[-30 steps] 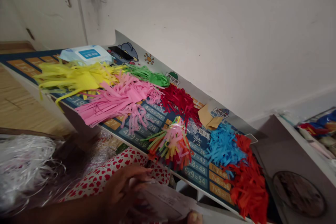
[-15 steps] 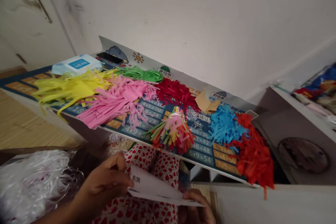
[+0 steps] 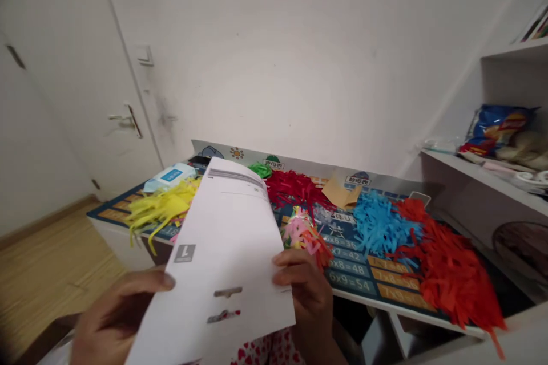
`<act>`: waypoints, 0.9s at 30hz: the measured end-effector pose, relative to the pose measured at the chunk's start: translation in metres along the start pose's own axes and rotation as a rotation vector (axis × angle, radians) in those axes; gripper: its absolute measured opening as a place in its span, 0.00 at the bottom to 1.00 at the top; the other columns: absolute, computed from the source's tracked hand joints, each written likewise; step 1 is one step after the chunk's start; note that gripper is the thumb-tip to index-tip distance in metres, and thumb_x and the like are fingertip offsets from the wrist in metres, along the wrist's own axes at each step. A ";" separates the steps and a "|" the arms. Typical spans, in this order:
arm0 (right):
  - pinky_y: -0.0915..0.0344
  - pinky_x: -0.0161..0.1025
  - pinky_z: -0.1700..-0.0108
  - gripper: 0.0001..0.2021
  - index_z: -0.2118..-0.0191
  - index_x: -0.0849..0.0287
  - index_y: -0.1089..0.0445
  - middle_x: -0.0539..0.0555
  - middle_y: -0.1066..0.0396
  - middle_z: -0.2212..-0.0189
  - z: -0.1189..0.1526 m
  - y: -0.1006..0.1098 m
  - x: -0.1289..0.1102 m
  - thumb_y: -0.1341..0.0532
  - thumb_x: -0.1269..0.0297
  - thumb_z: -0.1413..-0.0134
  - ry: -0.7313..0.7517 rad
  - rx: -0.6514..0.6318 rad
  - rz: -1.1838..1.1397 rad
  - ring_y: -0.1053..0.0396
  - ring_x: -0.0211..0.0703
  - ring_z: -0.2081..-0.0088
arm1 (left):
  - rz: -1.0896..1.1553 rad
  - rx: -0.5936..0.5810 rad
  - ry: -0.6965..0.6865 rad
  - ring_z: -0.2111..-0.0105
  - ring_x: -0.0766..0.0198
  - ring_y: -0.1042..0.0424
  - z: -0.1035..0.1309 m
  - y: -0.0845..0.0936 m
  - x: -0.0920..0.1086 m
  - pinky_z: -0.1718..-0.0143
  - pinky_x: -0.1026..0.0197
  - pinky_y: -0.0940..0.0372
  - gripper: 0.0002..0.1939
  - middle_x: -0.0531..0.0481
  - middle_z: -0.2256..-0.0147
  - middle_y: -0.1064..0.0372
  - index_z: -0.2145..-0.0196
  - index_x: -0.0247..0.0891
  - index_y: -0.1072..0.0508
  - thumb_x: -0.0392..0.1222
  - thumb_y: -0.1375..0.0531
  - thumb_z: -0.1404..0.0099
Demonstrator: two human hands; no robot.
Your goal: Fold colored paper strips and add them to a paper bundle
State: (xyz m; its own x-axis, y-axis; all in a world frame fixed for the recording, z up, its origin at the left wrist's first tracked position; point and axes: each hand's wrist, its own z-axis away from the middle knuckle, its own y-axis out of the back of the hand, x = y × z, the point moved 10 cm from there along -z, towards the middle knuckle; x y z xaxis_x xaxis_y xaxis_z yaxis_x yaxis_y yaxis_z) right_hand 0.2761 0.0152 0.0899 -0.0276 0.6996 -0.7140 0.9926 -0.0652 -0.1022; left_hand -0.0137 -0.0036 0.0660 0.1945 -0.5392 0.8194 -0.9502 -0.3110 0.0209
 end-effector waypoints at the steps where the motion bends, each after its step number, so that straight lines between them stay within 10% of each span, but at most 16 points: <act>1: 0.31 0.38 0.64 0.07 0.71 0.54 0.25 0.56 0.27 0.59 0.005 0.000 0.016 0.33 0.57 0.49 0.002 0.012 0.008 0.28 0.46 0.60 | 0.003 -0.038 -0.051 0.72 0.56 0.24 -0.003 -0.008 -0.001 0.72 0.63 0.28 0.15 0.47 0.69 0.23 0.71 0.42 0.23 0.42 0.27 0.59; 10: 0.34 0.46 0.53 0.19 0.65 0.57 0.30 0.61 0.36 0.45 0.088 0.006 0.152 0.28 0.57 0.65 -0.438 0.262 0.066 0.35 0.58 0.46 | 0.040 0.019 0.109 0.73 0.62 0.26 0.030 -0.044 -0.110 0.73 0.67 0.31 0.11 0.51 0.72 0.27 0.68 0.38 0.26 0.46 0.34 0.47; 15: 0.31 0.41 0.61 0.25 0.59 0.56 0.37 0.55 0.27 0.60 0.149 0.003 0.199 0.29 0.56 0.64 -0.802 0.387 0.056 0.28 0.48 0.62 | -0.097 0.025 0.252 0.71 0.62 0.26 0.075 -0.049 -0.159 0.69 0.65 0.31 0.07 0.50 0.72 0.27 0.69 0.37 0.27 0.42 0.36 0.45; 27: 0.32 0.45 0.55 0.32 0.48 0.57 0.43 0.58 0.34 0.54 0.174 0.002 0.196 0.33 0.52 0.58 -0.945 0.510 0.243 0.31 0.49 0.56 | -0.186 0.092 0.457 0.73 0.63 0.27 0.118 -0.053 -0.188 0.71 0.65 0.31 0.08 0.51 0.74 0.27 0.71 0.37 0.27 0.43 0.35 0.47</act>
State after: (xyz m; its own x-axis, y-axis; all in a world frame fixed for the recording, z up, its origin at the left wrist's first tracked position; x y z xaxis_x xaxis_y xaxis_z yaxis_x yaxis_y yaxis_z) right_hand 0.2517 0.0283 -0.1704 -0.1330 -0.1848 -0.9737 0.8246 -0.5657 -0.0053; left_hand 0.0288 0.0213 -0.1566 0.2124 -0.0761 0.9742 -0.8799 -0.4485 0.1568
